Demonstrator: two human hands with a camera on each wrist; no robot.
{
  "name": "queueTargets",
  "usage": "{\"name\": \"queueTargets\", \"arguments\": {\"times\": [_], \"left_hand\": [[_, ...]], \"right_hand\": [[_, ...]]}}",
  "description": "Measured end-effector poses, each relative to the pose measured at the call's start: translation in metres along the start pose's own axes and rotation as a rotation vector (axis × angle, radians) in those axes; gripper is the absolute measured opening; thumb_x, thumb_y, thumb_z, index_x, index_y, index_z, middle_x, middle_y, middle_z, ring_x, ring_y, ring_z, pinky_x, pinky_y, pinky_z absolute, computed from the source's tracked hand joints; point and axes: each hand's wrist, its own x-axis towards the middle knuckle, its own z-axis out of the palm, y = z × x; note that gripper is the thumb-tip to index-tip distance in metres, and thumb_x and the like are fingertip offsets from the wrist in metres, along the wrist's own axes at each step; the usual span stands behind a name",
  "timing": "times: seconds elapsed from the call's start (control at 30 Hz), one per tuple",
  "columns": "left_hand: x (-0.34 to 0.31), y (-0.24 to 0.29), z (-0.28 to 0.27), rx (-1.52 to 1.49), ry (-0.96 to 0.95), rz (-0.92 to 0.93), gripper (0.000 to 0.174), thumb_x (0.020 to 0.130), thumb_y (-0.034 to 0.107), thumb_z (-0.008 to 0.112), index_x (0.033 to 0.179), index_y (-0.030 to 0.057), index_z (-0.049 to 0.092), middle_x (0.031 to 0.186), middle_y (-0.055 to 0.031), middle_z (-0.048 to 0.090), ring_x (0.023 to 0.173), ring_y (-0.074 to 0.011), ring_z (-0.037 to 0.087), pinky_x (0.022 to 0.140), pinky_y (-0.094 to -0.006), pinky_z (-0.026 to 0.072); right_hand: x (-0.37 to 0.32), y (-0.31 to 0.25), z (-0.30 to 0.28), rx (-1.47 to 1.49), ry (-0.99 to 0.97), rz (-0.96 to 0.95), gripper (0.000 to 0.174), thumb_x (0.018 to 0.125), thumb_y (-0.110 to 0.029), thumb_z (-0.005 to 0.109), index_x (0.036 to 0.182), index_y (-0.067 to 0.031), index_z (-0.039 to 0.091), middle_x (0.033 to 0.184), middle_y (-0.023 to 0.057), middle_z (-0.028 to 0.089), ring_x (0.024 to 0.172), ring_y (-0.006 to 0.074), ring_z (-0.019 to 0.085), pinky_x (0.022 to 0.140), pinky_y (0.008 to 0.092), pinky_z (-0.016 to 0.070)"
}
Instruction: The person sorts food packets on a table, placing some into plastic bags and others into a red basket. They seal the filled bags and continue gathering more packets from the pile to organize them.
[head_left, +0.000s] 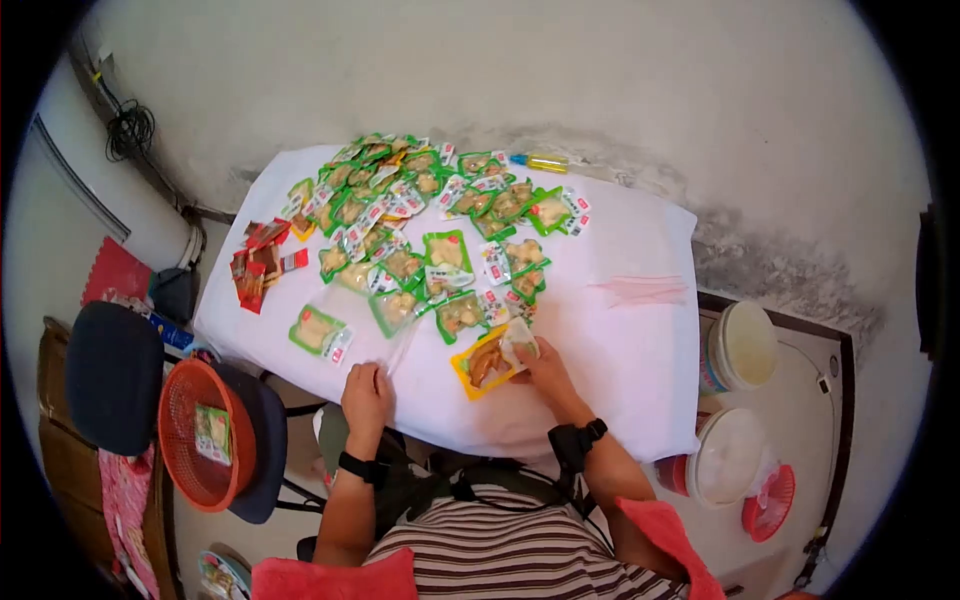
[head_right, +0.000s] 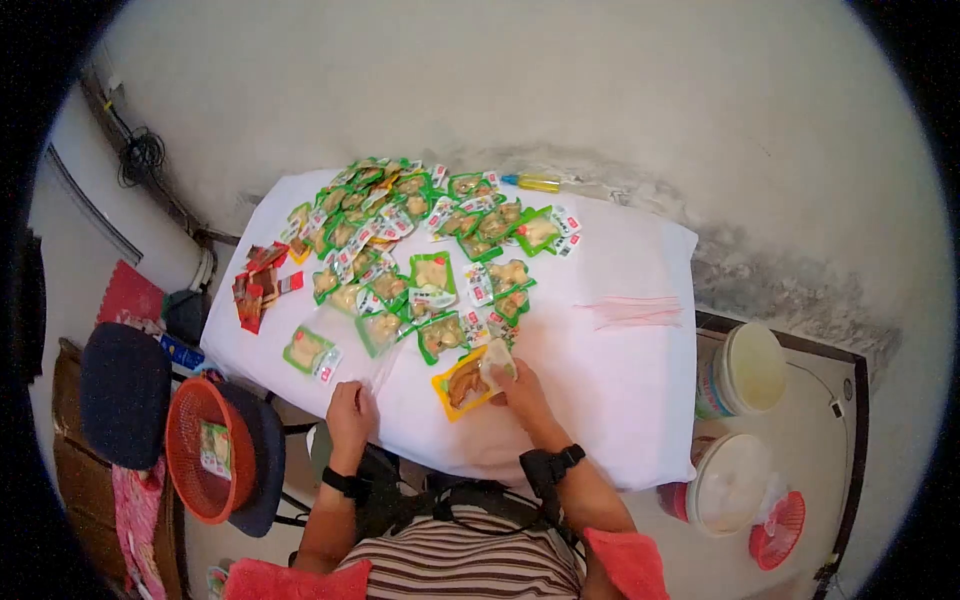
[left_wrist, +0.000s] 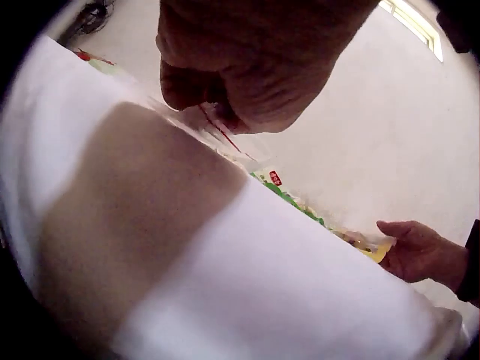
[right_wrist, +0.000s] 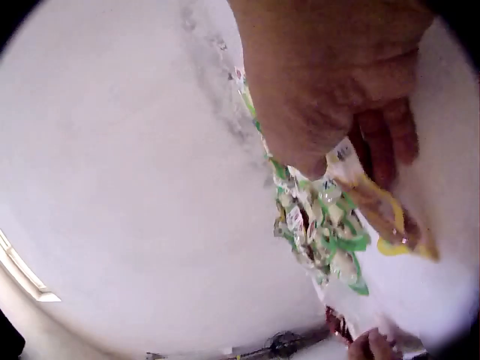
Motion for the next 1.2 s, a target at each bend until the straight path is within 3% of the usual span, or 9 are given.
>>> {"name": "queueTargets", "arguments": {"times": [0.07, 0.17, 0.27, 0.33, 0.5, 0.73, 0.93, 1.03, 1.2], "left_hand": [[0.001, 0.000, 0.000, -0.056, 0.041, 0.064, 0.010, 0.080, 0.008, 0.056, 0.090, 0.0053, 0.057, 0.083, -0.0138, 0.055, 0.078, -0.0347, 0.055, 0.066, -0.0424, 0.0462], [-0.001, 0.000, 0.001, -0.063, 0.022, 0.040, 0.009, 0.080, 0.008, 0.056, 0.089, 0.0063, 0.056, 0.081, -0.0126, 0.054, 0.078, -0.0339, 0.055, 0.066, -0.0422, 0.0466], [-0.003, -0.005, 0.002, -0.103, 0.028, 0.042, 0.008, 0.080, 0.008, 0.056, 0.088, 0.0068, 0.055, 0.080, -0.0120, 0.054, 0.078, -0.0333, 0.055, 0.066, -0.0417, 0.0468], [-0.001, -0.002, -0.005, -0.122, 0.027, 0.062, 0.008, 0.079, 0.008, 0.057, 0.088, 0.0068, 0.055, 0.081, -0.0121, 0.054, 0.079, -0.0326, 0.055, 0.065, -0.0420, 0.0471], [-0.001, 0.003, -0.014, -0.124, 0.065, 0.053, 0.008, 0.079, 0.008, 0.059, 0.086, 0.0071, 0.056, 0.079, -0.0106, 0.055, 0.075, -0.0307, 0.057, 0.062, -0.0397, 0.0478], [0.007, 0.011, -0.035, -0.124, 0.067, 0.022, 0.006, 0.080, 0.008, 0.061, 0.085, 0.0052, 0.059, 0.079, -0.0113, 0.056, 0.074, -0.0307, 0.058, 0.062, -0.0383, 0.0477], [0.007, 0.003, -0.033, -0.126, 0.110, 0.078, 0.011, 0.077, 0.007, 0.061, 0.088, 0.0071, 0.060, 0.079, -0.0096, 0.056, 0.075, -0.0286, 0.058, 0.061, -0.0376, 0.0487], [0.005, -0.002, -0.033, -0.134, 0.087, 0.084, 0.012, 0.077, 0.006, 0.061, 0.089, 0.0073, 0.060, 0.080, -0.0092, 0.058, 0.075, -0.0285, 0.059, 0.062, -0.0368, 0.0488], [0.005, -0.004, -0.036, -0.178, 0.137, 0.110, 0.012, 0.077, 0.005, 0.061, 0.089, 0.0076, 0.060, 0.082, -0.0092, 0.059, 0.074, -0.0286, 0.059, 0.062, -0.0365, 0.0487]], "right_hand": [[-0.007, -0.018, -0.006, -0.177, -0.005, 0.209, 0.035, 0.089, -0.026, 0.059, 0.113, -0.0003, 0.055, 0.093, 0.0063, 0.063, 0.074, 0.0110, 0.061, 0.056, 0.0251, 0.0514], [0.011, -0.016, -0.022, -0.206, -0.115, 0.331, 0.036, 0.088, -0.025, 0.060, 0.114, 0.0001, 0.056, 0.093, 0.0050, 0.064, 0.076, 0.0118, 0.061, 0.061, 0.0260, 0.0519], [0.012, -0.016, -0.012, -0.466, -0.123, 0.107, 0.032, 0.088, -0.021, 0.061, 0.111, 0.0002, 0.058, 0.097, 0.0054, 0.064, 0.081, 0.0129, 0.059, 0.069, 0.0278, 0.0504], [0.011, -0.013, -0.009, -0.501, -0.207, 0.099, 0.031, 0.088, -0.018, 0.060, 0.112, 0.0009, 0.057, 0.098, 0.0043, 0.064, 0.083, 0.0137, 0.058, 0.076, 0.0280, 0.0486], [-0.005, 0.010, 0.028, 0.001, -0.252, 0.153, 0.025, 0.087, -0.007, 0.059, 0.112, -0.0042, 0.057, 0.099, 0.0058, 0.064, 0.081, 0.0148, 0.064, 0.071, 0.0298, 0.0540], [0.001, 0.053, 0.112, 0.058, -0.196, 0.125, 0.026, 0.091, -0.013, 0.055, 0.116, -0.0092, 0.051, 0.100, 0.0038, 0.063, 0.081, 0.0158, 0.064, 0.060, 0.0334, 0.0562], [0.027, 0.078, 0.178, 0.248, -0.248, 0.198, 0.029, 0.090, -0.008, 0.050, 0.119, -0.0087, 0.046, 0.110, 0.0083, 0.057, 0.094, 0.0222, 0.060, 0.075, 0.0403, 0.0541], [0.051, 0.096, 0.196, 0.408, -0.414, 0.138, 0.031, 0.090, -0.008, 0.051, 0.120, -0.0056, 0.045, 0.110, 0.0097, 0.056, 0.095, 0.0243, 0.060, 0.079, 0.0389, 0.0534], [0.057, 0.087, 0.223, 0.320, -0.431, 0.473, 0.030, 0.092, -0.017, 0.053, 0.118, -0.0027, 0.047, 0.109, 0.0131, 0.057, 0.092, 0.0250, 0.061, 0.080, 0.0368, 0.0525]]}}
